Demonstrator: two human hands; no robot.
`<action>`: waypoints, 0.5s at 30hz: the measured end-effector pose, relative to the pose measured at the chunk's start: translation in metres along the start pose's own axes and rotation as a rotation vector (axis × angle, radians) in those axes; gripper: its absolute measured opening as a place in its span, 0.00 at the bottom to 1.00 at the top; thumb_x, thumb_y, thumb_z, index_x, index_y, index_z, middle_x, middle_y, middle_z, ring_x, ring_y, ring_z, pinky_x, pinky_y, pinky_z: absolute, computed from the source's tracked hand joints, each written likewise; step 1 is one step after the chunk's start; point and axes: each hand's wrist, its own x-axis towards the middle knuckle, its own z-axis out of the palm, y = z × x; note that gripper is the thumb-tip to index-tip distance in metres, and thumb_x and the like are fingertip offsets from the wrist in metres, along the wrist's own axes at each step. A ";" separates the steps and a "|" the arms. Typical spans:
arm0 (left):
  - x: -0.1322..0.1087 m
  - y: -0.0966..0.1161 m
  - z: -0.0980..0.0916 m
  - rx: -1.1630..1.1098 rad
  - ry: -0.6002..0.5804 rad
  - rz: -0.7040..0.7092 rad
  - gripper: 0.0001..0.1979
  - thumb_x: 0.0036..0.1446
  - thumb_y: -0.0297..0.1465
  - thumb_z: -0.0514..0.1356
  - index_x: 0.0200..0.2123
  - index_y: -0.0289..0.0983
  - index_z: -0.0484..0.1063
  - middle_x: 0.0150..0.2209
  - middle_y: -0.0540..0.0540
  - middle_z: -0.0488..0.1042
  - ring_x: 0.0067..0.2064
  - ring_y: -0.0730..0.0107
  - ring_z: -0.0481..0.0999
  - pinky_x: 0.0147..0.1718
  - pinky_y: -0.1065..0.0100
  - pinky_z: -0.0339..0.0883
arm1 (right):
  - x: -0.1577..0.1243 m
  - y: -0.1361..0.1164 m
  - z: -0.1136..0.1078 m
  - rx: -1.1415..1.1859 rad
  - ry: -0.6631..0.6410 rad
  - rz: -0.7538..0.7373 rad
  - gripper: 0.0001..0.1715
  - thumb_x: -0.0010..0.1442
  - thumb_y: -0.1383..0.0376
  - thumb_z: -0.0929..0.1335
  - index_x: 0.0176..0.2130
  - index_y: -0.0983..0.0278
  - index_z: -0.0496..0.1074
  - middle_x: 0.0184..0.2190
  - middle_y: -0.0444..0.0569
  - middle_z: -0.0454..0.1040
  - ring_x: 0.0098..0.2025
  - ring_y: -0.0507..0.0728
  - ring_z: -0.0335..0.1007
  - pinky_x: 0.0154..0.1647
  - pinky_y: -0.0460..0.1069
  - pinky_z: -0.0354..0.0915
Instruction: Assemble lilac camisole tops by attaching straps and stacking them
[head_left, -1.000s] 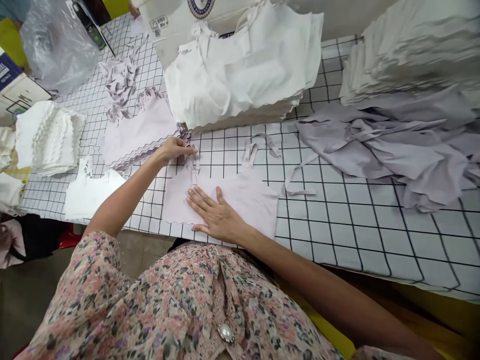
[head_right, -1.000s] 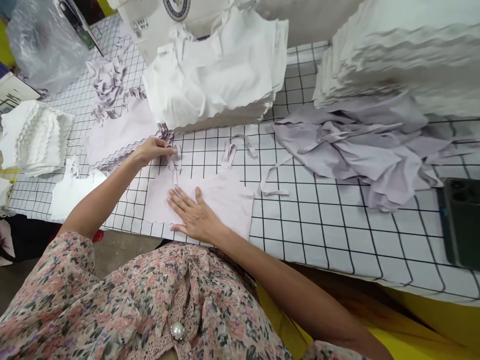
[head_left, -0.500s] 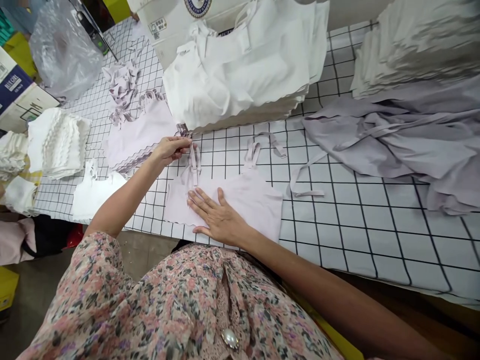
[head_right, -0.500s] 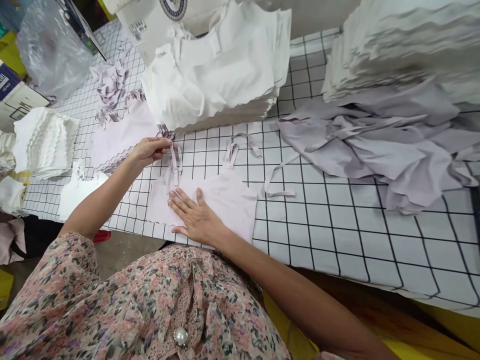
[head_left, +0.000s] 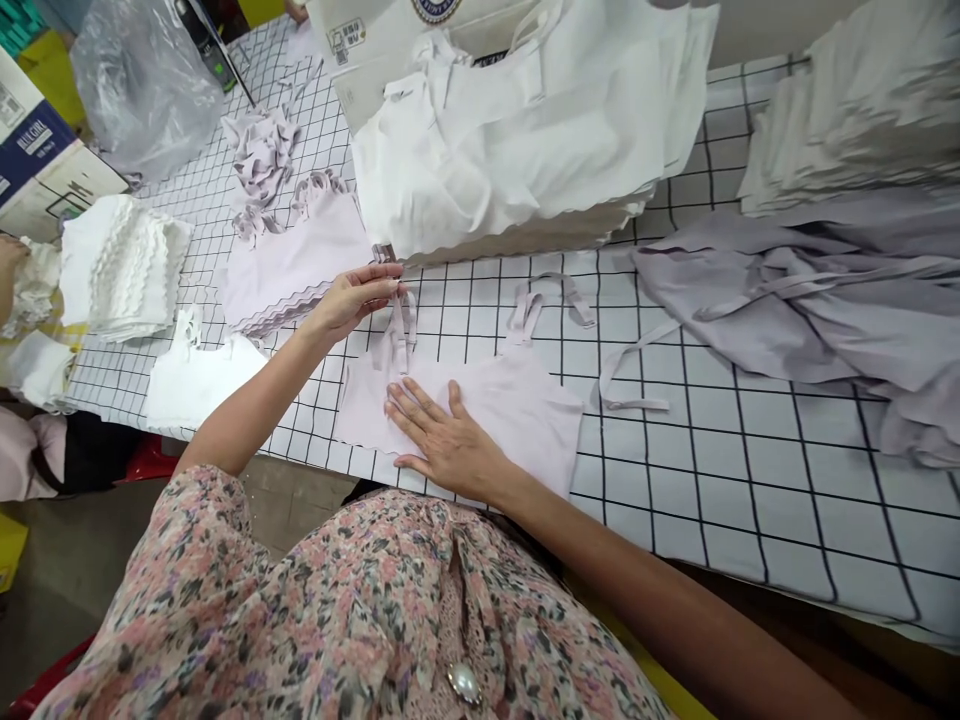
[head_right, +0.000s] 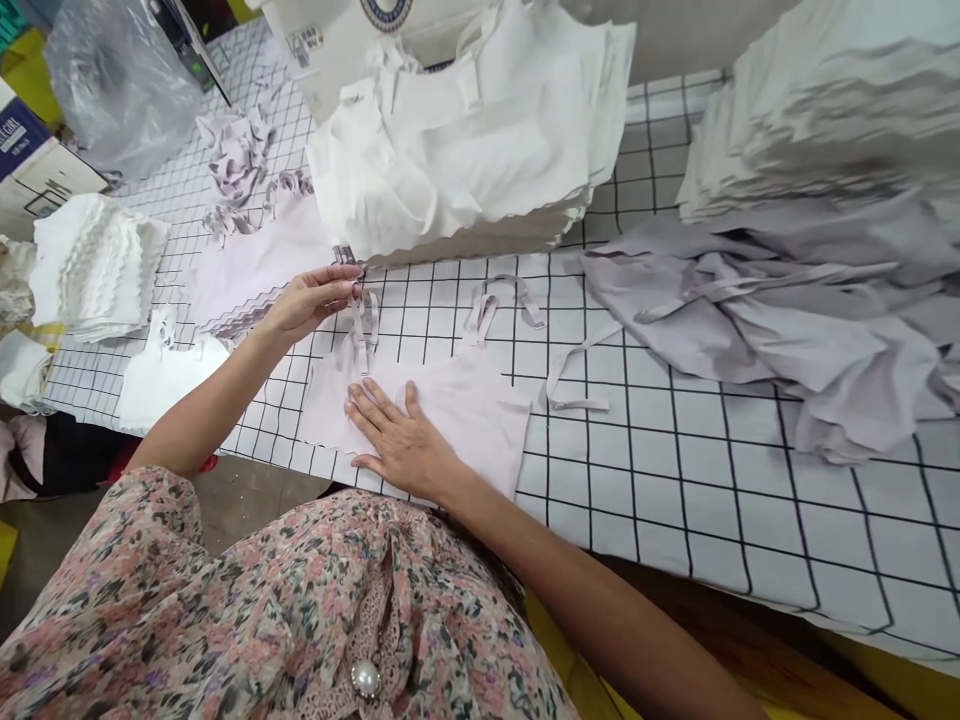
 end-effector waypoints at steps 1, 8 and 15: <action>-0.003 0.001 0.000 0.011 -0.012 0.022 0.17 0.55 0.28 0.75 0.48 0.35 0.83 0.39 0.45 0.85 0.46 0.70 0.84 0.52 0.66 0.72 | 0.001 0.003 -0.003 0.053 0.052 -0.005 0.32 0.78 0.51 0.61 0.70 0.65 0.69 0.75 0.63 0.61 0.77 0.73 0.60 0.69 0.83 0.60; -0.026 0.001 0.005 0.103 -0.143 0.194 0.17 0.57 0.34 0.75 0.49 0.38 0.83 0.42 0.46 0.83 0.46 0.68 0.84 0.52 0.63 0.75 | 0.056 0.061 -0.054 0.583 0.471 0.363 0.16 0.72 0.64 0.67 0.55 0.59 0.81 0.47 0.55 0.80 0.47 0.60 0.79 0.48 0.58 0.80; -0.039 0.007 0.008 0.225 -0.154 0.296 0.19 0.60 0.39 0.74 0.51 0.37 0.81 0.40 0.45 0.83 0.45 0.64 0.84 0.52 0.58 0.78 | 0.125 0.103 -0.067 1.136 0.238 0.516 0.21 0.51 0.52 0.81 0.32 0.65 0.79 0.28 0.46 0.75 0.30 0.52 0.69 0.29 0.48 0.71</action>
